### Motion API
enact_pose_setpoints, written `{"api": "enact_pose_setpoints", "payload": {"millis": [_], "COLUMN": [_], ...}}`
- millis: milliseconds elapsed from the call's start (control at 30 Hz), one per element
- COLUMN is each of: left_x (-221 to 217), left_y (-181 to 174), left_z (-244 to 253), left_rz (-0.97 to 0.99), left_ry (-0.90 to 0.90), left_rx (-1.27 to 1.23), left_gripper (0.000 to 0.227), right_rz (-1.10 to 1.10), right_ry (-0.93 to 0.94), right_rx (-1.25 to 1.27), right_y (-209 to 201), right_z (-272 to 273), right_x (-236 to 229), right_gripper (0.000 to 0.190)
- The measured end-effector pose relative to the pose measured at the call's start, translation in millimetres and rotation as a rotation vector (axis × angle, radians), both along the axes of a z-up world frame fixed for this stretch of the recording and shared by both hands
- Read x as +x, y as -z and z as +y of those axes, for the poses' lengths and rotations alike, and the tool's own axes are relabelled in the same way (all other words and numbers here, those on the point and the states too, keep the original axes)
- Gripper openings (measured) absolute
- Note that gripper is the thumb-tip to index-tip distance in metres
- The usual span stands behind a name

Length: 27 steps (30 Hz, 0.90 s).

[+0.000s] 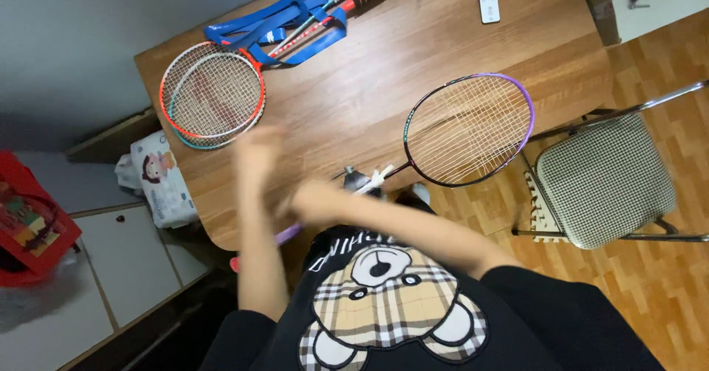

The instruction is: Manually thread the strings through the frame of a badminton racket.

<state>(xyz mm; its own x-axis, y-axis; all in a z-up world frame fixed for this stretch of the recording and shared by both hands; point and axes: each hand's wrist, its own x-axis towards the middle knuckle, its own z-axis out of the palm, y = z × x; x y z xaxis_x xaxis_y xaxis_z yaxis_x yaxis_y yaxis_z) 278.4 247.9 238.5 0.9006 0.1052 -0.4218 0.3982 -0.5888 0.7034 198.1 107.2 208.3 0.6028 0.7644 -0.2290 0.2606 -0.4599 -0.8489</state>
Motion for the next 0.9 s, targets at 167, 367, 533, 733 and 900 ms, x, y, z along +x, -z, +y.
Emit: {"api": "enact_pose_setpoints", "payload": {"millis": [167,367,533,733,900], "left_x": [-3,49,36,25,21], "left_y": [46,99,80,81,76], "left_z": [-54,123,172,16,-145], "left_rz": [0.303,-0.454,-0.599,-0.243,-0.024], "left_ry": [0.703,-0.383,-0.869,-0.204,0.331], "left_rx": [-0.108,-0.102,0.074,0.218,-0.214], "left_gripper": [0.020,0.028,0.024,0.030,0.034], "right_rz": [-0.076,0.188,0.858,0.674,0.238], "right_ry": [-0.183,0.927,1.549,1.449,1.263], "right_rx": [-0.253,0.449,1.323,0.512,0.112], "right_y": [71,89,95,108,178], "right_z": [31,-63,-127,-121,-125], "right_x": [-23,51,79,60,57], "right_gripper": [0.023,0.034,0.032,0.038,0.046]}}
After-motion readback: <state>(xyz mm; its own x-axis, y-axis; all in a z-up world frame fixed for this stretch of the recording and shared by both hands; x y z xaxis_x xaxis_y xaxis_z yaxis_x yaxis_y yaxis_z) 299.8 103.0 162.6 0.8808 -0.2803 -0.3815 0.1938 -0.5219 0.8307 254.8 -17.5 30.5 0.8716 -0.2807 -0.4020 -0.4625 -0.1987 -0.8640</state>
